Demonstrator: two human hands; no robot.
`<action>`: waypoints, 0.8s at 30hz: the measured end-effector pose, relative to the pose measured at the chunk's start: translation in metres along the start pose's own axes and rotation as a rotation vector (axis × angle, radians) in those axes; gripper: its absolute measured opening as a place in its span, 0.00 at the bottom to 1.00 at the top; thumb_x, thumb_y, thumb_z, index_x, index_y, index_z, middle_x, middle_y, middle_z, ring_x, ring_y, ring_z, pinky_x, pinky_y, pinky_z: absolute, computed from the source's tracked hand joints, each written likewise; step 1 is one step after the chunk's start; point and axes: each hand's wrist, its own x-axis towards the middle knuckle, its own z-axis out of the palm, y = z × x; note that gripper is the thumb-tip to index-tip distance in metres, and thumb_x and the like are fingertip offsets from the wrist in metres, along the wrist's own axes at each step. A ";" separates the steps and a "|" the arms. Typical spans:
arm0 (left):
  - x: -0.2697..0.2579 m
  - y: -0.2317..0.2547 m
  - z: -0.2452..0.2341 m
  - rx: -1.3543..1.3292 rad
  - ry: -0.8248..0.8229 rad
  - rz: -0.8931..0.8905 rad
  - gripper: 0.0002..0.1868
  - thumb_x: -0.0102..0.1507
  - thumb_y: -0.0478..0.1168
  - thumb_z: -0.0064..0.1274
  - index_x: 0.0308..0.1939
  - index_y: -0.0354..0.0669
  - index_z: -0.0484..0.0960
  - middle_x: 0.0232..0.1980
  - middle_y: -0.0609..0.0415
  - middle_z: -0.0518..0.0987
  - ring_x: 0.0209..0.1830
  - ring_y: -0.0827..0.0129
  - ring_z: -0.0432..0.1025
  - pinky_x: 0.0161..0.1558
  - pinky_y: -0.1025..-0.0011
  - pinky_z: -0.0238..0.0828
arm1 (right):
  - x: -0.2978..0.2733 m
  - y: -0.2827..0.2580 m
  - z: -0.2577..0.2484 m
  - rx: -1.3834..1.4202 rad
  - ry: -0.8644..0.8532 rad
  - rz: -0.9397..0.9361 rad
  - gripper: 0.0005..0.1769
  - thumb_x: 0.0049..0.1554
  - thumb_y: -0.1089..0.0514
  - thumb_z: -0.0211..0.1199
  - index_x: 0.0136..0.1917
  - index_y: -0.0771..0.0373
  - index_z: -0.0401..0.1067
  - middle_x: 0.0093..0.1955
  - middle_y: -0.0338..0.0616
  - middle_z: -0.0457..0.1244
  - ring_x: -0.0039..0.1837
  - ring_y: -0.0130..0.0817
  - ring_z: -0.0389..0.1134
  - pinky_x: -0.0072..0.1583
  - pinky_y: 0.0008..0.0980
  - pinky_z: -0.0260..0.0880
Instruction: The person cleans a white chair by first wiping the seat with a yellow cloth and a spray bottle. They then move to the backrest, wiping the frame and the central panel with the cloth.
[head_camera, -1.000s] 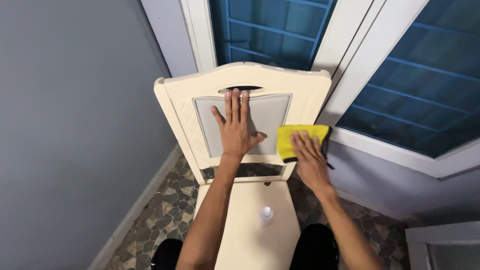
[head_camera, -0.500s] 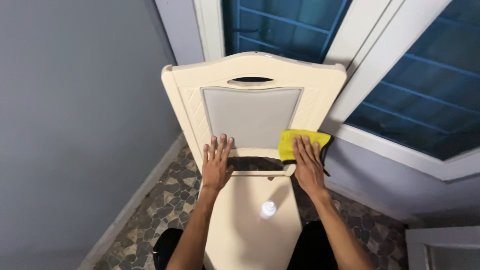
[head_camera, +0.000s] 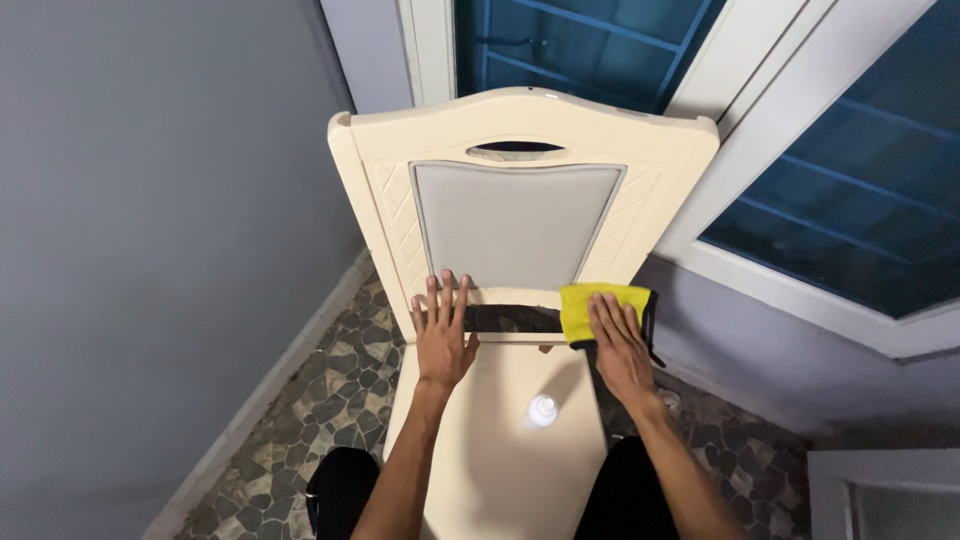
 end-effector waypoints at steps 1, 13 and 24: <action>0.001 -0.002 0.000 -0.005 -0.018 -0.017 0.62 0.54 0.47 0.66 0.81 0.54 0.38 0.85 0.48 0.37 0.84 0.48 0.31 0.78 0.40 0.30 | 0.010 -0.005 0.005 -0.021 -0.008 -0.028 0.43 0.49 0.76 0.51 0.78 0.66 0.55 0.81 0.48 0.51 0.83 0.43 0.47 0.81 0.49 0.43; 0.002 -0.008 0.007 0.065 -0.112 -0.031 0.58 0.54 0.40 0.61 0.81 0.54 0.40 0.85 0.48 0.39 0.85 0.51 0.33 0.78 0.41 0.28 | 0.084 -0.068 0.050 -0.022 -0.321 -0.393 0.41 0.57 0.69 0.50 0.82 0.55 0.50 0.84 0.35 0.47 0.82 0.28 0.50 0.72 0.35 0.58; 0.002 -0.008 0.019 -0.021 -0.051 -0.032 0.57 0.54 0.38 0.60 0.81 0.52 0.41 0.84 0.46 0.38 0.84 0.48 0.33 0.77 0.38 0.27 | 0.004 0.013 0.011 -0.049 -0.284 -0.097 0.45 0.51 0.74 0.50 0.80 0.55 0.51 0.83 0.36 0.48 0.81 0.32 0.50 0.76 0.42 0.52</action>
